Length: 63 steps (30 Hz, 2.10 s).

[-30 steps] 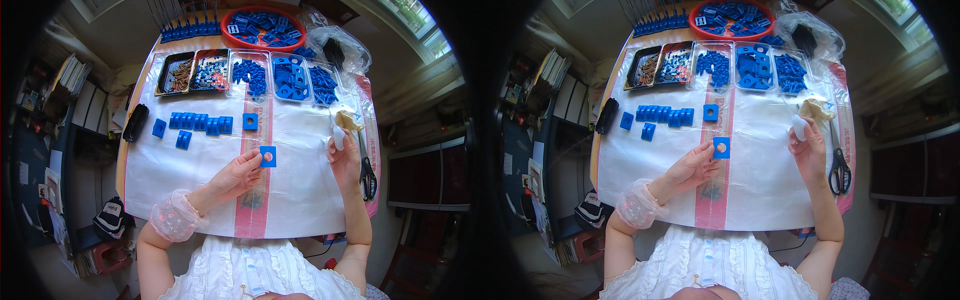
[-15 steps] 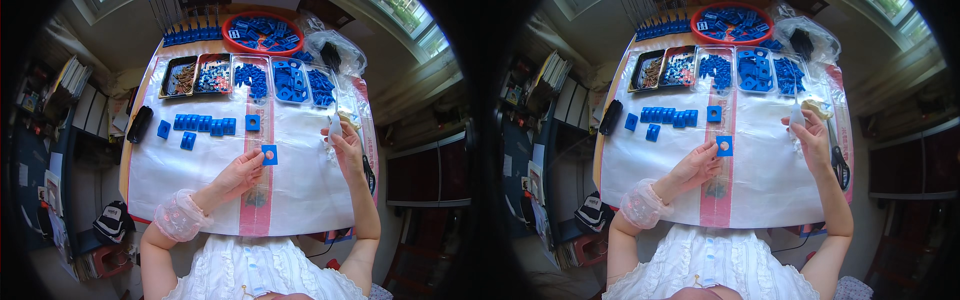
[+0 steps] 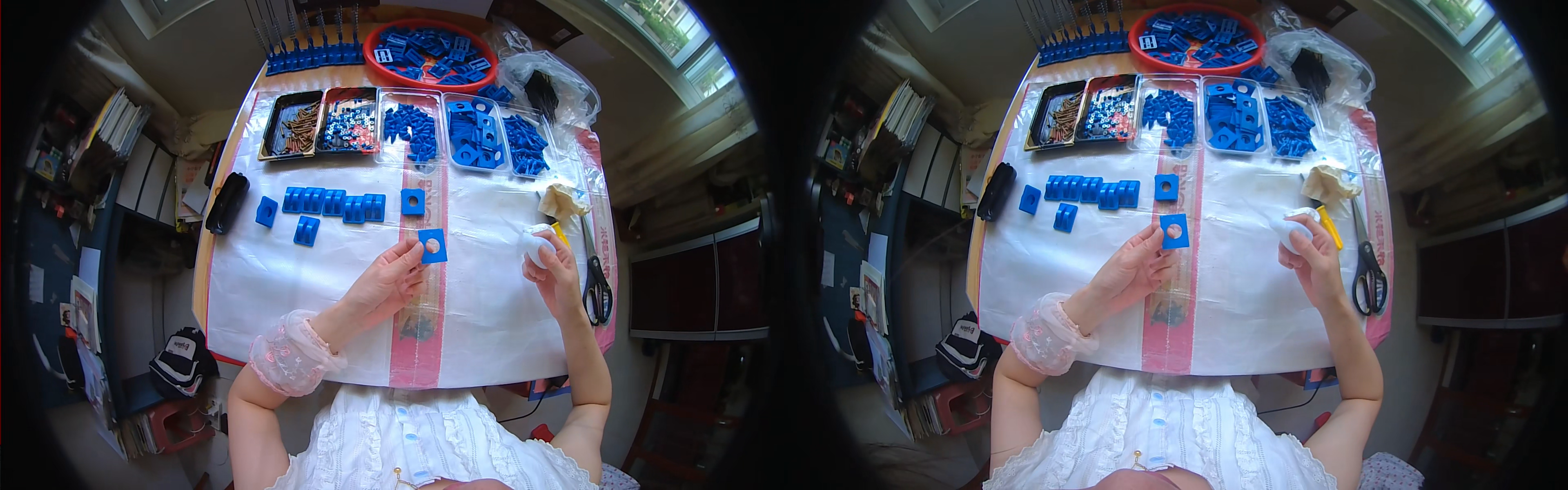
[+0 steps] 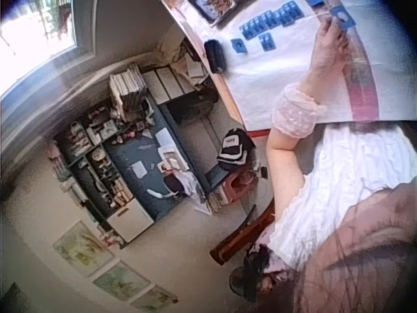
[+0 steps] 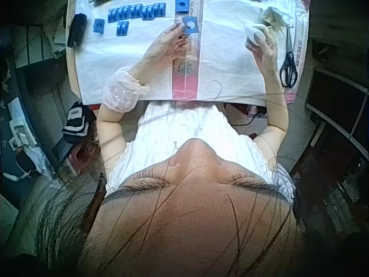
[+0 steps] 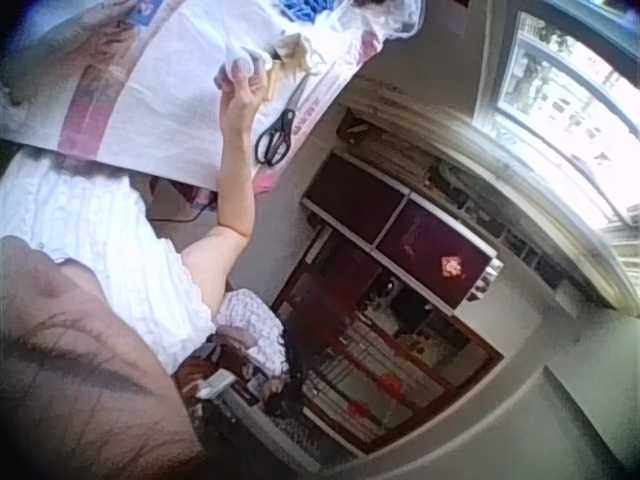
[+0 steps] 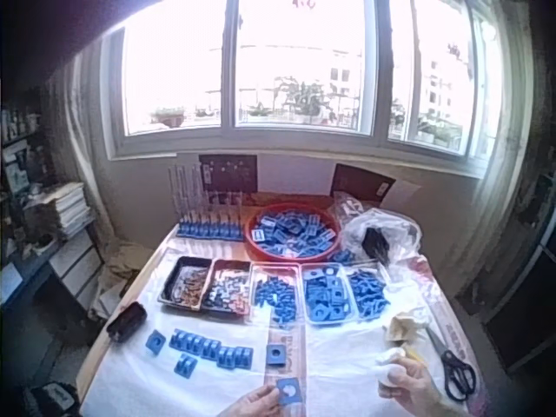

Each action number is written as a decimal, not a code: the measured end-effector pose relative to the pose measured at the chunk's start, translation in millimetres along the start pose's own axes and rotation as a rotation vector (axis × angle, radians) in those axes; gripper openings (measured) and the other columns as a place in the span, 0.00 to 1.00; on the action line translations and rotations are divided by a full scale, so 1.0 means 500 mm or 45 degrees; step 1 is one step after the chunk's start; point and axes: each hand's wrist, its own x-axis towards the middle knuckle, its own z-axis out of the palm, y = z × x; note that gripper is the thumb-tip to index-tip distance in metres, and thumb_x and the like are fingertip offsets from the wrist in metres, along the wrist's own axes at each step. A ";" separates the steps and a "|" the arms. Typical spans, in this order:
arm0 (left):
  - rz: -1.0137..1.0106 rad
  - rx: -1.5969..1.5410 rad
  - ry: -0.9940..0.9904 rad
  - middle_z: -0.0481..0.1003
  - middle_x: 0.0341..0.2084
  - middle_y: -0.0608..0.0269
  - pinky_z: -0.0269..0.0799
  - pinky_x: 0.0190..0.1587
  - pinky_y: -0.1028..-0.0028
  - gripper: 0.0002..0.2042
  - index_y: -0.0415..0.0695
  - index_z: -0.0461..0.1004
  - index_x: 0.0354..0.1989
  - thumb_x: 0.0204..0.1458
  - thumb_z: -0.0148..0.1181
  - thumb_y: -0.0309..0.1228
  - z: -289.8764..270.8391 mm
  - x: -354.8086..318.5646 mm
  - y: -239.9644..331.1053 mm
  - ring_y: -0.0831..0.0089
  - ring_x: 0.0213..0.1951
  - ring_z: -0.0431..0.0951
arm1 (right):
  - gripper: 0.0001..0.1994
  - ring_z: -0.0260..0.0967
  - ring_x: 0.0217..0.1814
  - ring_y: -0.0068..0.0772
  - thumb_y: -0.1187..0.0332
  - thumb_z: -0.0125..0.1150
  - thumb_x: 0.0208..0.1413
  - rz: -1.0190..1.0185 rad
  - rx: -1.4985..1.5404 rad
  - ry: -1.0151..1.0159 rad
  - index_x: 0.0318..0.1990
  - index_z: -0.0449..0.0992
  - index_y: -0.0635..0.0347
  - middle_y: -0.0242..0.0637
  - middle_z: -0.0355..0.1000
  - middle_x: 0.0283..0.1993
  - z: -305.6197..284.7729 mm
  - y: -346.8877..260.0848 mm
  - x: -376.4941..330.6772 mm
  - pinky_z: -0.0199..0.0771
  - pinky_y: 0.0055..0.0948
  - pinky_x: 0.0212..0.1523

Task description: Assembling blue plastic components using glue.

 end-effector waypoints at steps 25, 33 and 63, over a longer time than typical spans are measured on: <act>0.004 -0.006 0.017 0.72 0.39 0.78 0.59 0.29 0.84 0.09 0.50 0.70 0.49 0.63 0.56 0.35 0.001 0.001 0.001 0.85 0.27 0.59 | 0.11 0.55 0.25 0.15 0.67 0.60 0.56 0.079 -0.118 0.005 0.42 0.73 0.64 0.28 0.68 0.30 0.010 0.005 -0.002 0.54 0.20 0.27; -0.001 -0.010 0.008 0.73 0.39 0.78 0.59 0.30 0.84 0.10 0.50 0.70 0.49 0.62 0.56 0.35 -0.003 0.001 -0.001 0.86 0.28 0.59 | 0.11 0.54 0.25 0.13 0.67 0.61 0.56 0.090 -0.109 0.008 0.42 0.73 0.63 0.27 0.67 0.29 0.010 0.006 -0.001 0.54 0.19 0.27; -0.013 0.003 0.024 0.69 0.34 0.77 0.57 0.30 0.83 0.08 0.50 0.70 0.47 0.64 0.54 0.38 0.005 0.001 0.000 0.84 0.28 0.58 | 0.12 0.54 0.24 0.15 0.65 0.60 0.59 0.032 0.049 -0.014 0.45 0.72 0.63 0.30 0.68 0.30 0.001 0.003 -0.004 0.54 0.20 0.28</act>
